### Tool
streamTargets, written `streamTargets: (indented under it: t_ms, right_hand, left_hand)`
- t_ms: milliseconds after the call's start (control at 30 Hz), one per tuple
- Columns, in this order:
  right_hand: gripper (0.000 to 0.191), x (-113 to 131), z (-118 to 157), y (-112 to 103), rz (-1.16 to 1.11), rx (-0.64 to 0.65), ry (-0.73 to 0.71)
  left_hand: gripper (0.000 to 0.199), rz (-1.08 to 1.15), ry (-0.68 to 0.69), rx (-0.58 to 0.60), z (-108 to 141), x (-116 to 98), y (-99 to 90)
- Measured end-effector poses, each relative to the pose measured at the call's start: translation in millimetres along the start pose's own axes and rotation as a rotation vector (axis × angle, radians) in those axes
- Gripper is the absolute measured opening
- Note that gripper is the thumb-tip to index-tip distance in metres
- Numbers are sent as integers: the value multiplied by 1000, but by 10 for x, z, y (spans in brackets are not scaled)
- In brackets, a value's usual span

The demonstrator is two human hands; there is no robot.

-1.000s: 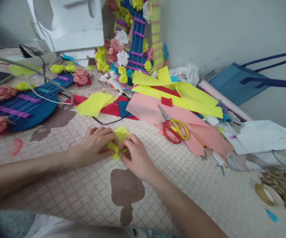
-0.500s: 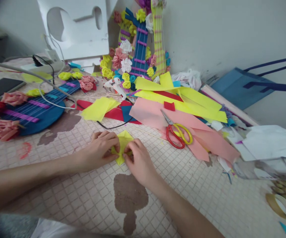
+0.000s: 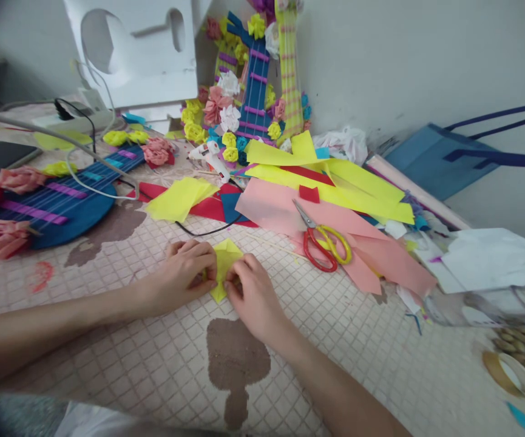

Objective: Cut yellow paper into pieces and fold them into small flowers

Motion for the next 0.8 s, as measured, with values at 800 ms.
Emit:
streamTargets:
  t_ms: [800]
  right_hand:
    - [15,22,9,4,15,4,13]
  left_hand:
    - [4,-3,-8,-27,4,3,46]
Point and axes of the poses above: each hand's wrist, its own z-axis away from the middle knuckle, its own y-axis out of the palm, x = y × z, the point moved 2 cm from there along -z, towards the middle knuckle, and after that the axes turned 13 degrees about -y, right-handed, at the moved point
